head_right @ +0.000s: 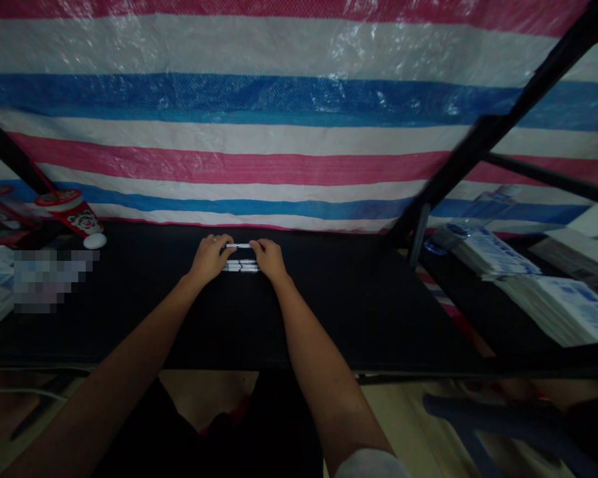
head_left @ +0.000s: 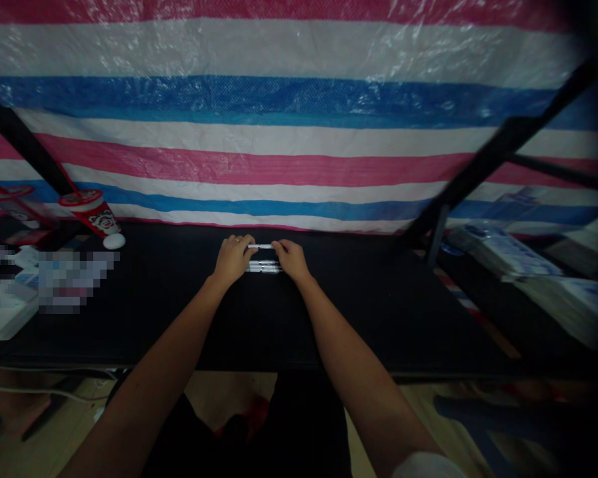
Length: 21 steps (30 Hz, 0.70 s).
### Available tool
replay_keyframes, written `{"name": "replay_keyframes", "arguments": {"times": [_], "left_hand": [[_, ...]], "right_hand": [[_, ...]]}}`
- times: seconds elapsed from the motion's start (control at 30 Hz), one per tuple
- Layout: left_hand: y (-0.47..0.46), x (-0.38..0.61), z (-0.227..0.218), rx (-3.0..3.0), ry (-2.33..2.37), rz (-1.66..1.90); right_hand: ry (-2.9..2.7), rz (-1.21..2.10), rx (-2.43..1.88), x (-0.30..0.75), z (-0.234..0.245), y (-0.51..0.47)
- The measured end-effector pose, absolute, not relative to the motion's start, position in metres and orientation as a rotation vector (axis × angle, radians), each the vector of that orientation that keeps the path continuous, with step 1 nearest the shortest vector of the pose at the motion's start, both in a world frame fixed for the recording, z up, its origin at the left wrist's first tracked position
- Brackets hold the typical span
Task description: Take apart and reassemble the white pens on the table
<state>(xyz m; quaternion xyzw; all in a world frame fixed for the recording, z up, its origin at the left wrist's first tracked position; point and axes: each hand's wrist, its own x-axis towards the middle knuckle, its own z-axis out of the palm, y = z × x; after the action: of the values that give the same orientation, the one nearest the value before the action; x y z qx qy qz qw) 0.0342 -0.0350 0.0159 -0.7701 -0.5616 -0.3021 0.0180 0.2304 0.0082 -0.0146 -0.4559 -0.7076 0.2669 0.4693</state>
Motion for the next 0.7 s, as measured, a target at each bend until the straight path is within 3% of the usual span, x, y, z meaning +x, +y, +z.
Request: {"name": "replay_keyframes", "arguments": {"times": [0.7], "left_hand": [[-0.029, 0.026, 0.017, -2.449, -1.77, -1.307]], "right_hand": [[-1.599, 0.806, -1.079, 0.242, -0.014, 0.017]]}}
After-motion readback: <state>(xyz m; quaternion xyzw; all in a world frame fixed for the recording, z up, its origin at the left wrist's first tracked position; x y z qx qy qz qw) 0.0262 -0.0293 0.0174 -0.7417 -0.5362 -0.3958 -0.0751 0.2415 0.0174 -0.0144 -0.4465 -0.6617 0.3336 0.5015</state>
